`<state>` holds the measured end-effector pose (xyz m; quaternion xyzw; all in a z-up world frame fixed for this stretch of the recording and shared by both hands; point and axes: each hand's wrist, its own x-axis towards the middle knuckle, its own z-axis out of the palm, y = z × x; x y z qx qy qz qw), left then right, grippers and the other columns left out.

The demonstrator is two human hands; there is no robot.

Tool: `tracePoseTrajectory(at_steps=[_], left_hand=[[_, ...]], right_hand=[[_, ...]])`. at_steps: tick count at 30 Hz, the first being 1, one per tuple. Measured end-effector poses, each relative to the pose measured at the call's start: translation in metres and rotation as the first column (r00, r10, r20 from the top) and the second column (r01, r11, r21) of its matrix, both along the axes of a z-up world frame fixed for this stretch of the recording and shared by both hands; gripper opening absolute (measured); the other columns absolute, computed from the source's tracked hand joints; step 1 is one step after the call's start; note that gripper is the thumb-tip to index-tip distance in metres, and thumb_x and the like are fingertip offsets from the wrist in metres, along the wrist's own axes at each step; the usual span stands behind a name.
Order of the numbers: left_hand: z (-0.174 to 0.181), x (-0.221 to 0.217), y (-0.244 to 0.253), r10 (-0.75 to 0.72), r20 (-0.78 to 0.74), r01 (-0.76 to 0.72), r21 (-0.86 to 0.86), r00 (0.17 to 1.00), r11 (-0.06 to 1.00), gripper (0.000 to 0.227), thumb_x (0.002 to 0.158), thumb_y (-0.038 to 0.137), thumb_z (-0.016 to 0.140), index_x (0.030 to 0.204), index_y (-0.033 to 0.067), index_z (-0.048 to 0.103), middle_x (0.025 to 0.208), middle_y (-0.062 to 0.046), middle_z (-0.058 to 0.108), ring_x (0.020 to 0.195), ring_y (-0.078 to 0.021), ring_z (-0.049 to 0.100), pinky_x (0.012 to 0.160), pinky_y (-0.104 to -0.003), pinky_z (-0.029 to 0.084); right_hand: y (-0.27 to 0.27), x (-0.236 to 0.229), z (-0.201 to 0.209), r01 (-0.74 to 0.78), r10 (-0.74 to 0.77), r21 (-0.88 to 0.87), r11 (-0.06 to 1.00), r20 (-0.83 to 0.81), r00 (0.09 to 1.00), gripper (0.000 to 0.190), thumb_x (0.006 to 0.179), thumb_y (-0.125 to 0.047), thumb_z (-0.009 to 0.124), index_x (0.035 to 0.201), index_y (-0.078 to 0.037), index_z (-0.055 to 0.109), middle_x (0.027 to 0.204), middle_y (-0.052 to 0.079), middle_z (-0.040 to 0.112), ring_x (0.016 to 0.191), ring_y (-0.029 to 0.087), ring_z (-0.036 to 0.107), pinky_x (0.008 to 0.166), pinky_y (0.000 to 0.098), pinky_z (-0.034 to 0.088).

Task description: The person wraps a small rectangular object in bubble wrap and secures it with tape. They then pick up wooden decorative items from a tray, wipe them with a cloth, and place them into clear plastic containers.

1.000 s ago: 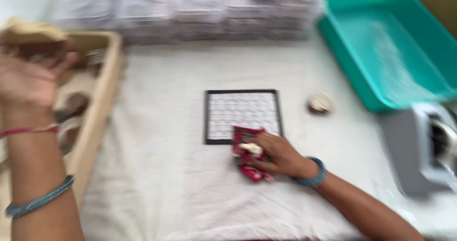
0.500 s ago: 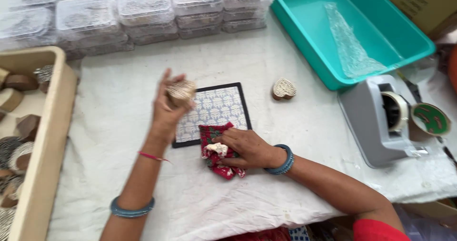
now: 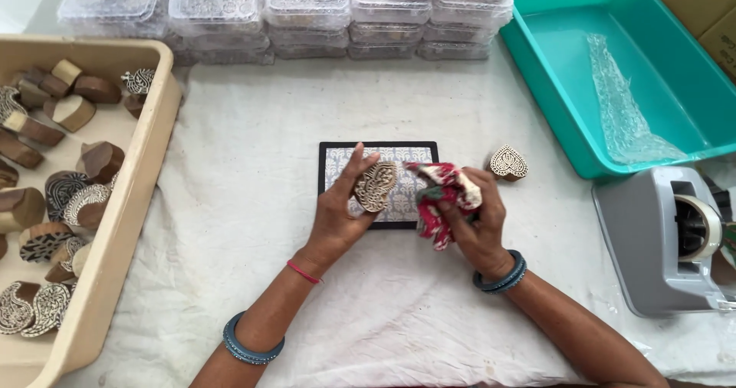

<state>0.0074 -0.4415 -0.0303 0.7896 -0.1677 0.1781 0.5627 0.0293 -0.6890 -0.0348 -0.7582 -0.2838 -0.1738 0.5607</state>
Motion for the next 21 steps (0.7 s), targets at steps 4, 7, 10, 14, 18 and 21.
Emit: tracePoseTrajectory(at_steps=[4, 7, 10, 14, 18, 21], left_hand=[[-0.004, -0.005, -0.010, 0.009, 0.026, -0.010, 0.062, 1.000, 0.998, 0.109, 0.079, 0.000, 0.083, 0.165, 0.0199, 0.017, 0.154, -0.003, 0.057, 0.130, -0.0236, 0.066, 0.110, -0.033, 0.052], [-0.005, -0.010, -0.018, -0.025, 0.123, 0.013, 0.099, 0.992, 0.995, 0.113, 0.077, 0.001, 0.086, 0.163, 0.0211, 0.016, 0.156, -0.010, 0.051, 0.133, -0.0293, 0.061, 0.109, -0.036, 0.051], [-0.015, -0.014, -0.023, -0.050, 0.102, 0.034, 0.152, 0.994, 0.988, 0.116, 0.082, 0.002, 0.084, 0.166, 0.0213, 0.007, 0.152, -0.007, 0.058, 0.132, -0.0267, 0.064, 0.109, -0.034, 0.053], [-0.014, -0.015, -0.022, -0.036, 0.106, 0.010, 0.235, 0.994, 0.972, 0.120, 0.078, -0.001, 0.080, 0.167, 0.0213, 0.002, 0.150, -0.010, 0.059, 0.132, -0.0280, 0.065, 0.109, -0.035, 0.053], [-0.008, -0.016, -0.022, -0.057, 0.148, 0.031, 0.173, 0.987, 0.984, 0.125, 0.077, 0.014, 0.090, 0.163, 0.0190, -0.001, 0.145, -0.016, 0.057, 0.128, -0.0321, 0.062, 0.110, -0.039, 0.053], [-0.023, -0.016, -0.025, -0.063, 0.110, 0.041, 0.193, 0.992, 0.980, 0.119, 0.083, 0.010, 0.085, 0.166, 0.0191, 0.000, 0.147, -0.014, 0.061, 0.127, -0.0291, 0.066, 0.109, -0.035, 0.054]], right_hand=[[0.002, 0.000, 0.008, 0.142, -0.136, -0.083, 0.986, 0.081, 0.987, 0.043, 0.097, -0.010, 0.073, 0.136, 0.000, 0.056, 0.132, 0.015, 0.058, 0.118, 0.022, 0.066, 0.097, 0.0331, 0.060], [0.011, -0.001, 0.000, 0.135, -0.116, -0.166, 0.977, 0.119, 0.986, 0.046, 0.093, -0.007, 0.075, 0.135, -0.001, 0.058, 0.130, 0.014, 0.062, 0.118, 0.026, 0.067, 0.097, 0.0363, 0.059], [0.025, -0.012, -0.001, 0.131, -0.057, -0.307, 0.943, 0.238, 0.970, 0.047, 0.083, -0.005, 0.077, 0.128, -0.003, 0.064, 0.128, 0.012, 0.065, 0.113, 0.029, 0.067, 0.093, 0.0386, 0.060], [0.030, -0.029, 0.012, 0.088, 0.078, -0.425, 0.901, 0.357, 0.931, 0.050, 0.072, -0.013, 0.082, 0.120, -0.003, 0.068, 0.126, 0.013, 0.066, 0.106, 0.032, 0.066, 0.083, 0.0406, 0.059], [0.028, -0.023, 0.002, 0.066, 0.201, -0.490, 0.869, 0.473, 0.858, 0.049, 0.074, -0.022, 0.087, 0.118, -0.005, 0.071, 0.122, 0.011, 0.068, 0.100, 0.028, 0.066, 0.078, 0.0405, 0.060], [0.019, -0.006, 0.005, 0.192, 0.062, -0.445, 0.875, 0.497, 0.865, 0.045, 0.077, -0.016, 0.083, 0.119, -0.006, 0.071, 0.122, 0.009, 0.069, 0.101, 0.027, 0.068, 0.082, 0.0406, 0.061]])
